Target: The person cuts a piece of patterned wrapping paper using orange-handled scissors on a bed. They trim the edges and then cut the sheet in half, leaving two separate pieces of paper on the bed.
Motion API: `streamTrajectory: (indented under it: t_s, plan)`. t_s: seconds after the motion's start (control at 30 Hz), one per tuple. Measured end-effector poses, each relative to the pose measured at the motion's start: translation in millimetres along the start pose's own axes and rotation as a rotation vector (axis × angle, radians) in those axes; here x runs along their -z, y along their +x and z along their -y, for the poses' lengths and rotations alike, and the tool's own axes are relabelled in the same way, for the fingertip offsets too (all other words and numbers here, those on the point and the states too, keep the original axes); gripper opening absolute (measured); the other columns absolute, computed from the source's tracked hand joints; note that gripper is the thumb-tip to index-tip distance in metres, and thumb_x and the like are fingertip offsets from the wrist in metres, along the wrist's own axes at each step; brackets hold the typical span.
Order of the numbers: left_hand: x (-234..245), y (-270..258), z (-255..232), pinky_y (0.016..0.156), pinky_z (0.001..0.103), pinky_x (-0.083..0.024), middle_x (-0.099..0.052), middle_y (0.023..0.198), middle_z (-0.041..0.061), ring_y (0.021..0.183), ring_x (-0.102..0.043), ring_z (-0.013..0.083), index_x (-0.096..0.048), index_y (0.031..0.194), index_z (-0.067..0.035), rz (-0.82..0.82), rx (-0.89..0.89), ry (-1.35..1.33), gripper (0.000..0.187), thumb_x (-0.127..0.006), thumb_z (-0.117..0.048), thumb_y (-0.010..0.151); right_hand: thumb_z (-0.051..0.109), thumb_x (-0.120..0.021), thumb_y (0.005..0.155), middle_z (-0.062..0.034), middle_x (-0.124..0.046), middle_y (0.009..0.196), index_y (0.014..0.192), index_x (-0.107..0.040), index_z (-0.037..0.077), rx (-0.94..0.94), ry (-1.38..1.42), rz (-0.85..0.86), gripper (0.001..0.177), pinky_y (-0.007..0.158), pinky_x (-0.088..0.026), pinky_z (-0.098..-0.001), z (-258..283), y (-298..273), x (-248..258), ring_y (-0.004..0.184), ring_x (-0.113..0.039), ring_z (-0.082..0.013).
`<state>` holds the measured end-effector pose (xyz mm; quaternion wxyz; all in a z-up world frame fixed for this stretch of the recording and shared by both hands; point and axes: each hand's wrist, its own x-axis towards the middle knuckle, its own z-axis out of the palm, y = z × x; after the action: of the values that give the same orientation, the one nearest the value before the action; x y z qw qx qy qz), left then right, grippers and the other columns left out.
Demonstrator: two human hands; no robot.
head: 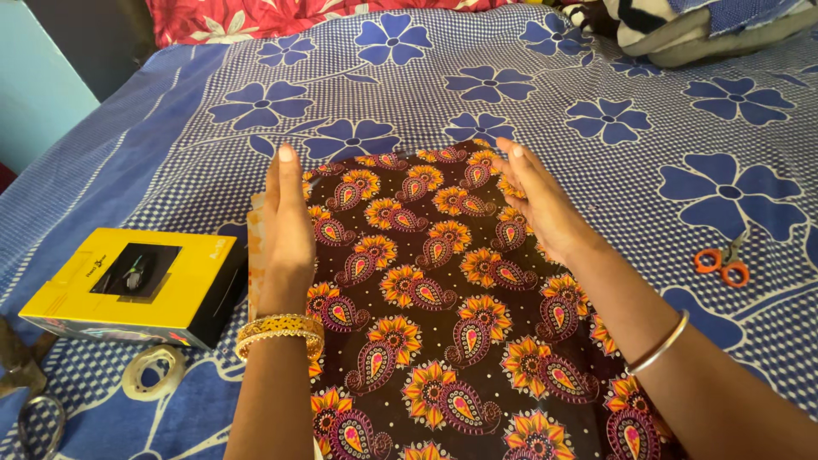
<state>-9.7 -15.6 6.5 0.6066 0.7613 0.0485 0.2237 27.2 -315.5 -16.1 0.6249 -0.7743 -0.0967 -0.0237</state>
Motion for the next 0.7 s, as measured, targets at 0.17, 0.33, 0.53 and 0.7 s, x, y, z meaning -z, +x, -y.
streamTrajectory:
  t_s: [0.17,0.33,0.53,0.7]
  plan:
    - [-0.5,-3.2,1.8,0.116,0.035,-0.03,-0.042,0.159,0.011,0.146,-0.039,0.0244,-0.039,0.155,-0.007,0.006,0.029,-0.016,0.079,-0.033,-0.064,0.1,0.062,-0.022,0.098,-0.0187,-0.037,0.161,0.158,-0.029,0.018,-0.033,-0.005,-0.003,0.074,0.12,-0.026,-0.0494,-6.9,-0.4,3.0,0.151,-0.03,-0.0334]
    - [-1.1,-3.7,6.8,0.085,0.048,-0.056,-0.07,0.116,0.02,0.103,-0.066,0.039,-0.057,0.152,-0.01,-0.023,0.233,0.118,0.077,-0.037,-0.065,0.103,0.064,-0.034,0.094,-0.0197,-0.047,0.153,0.155,-0.035,0.015,-0.102,-0.086,-0.012,0.078,0.115,-0.037,-0.0496,-9.6,3.6,8.0,0.144,-0.043,-0.0344]
    - [-8.8,8.4,38.7,0.1,0.048,-0.044,-0.062,0.126,0.027,0.117,-0.059,0.0416,-0.052,0.143,-0.002,0.224,0.194,0.257,0.088,-0.037,-0.074,0.097,0.066,-0.056,0.089,-0.0241,-0.062,0.136,0.142,-0.057,0.004,-0.383,-0.649,0.141,0.082,0.107,-0.053,-0.0524,-11.7,3.6,8.7,0.129,-0.063,-0.0394]
    - [-28.3,17.4,68.3,0.122,0.045,-0.026,-0.034,0.162,0.022,0.151,-0.032,0.0334,-0.025,0.16,-0.009,0.387,0.221,0.293,0.105,-0.037,-0.081,0.084,0.063,-0.059,0.086,-0.0197,-0.036,0.159,0.158,-0.032,0.019,-0.319,-0.799,0.303,0.088,0.118,-0.033,-0.0518,-18.2,7.6,-3.0,0.147,-0.037,-0.0364]
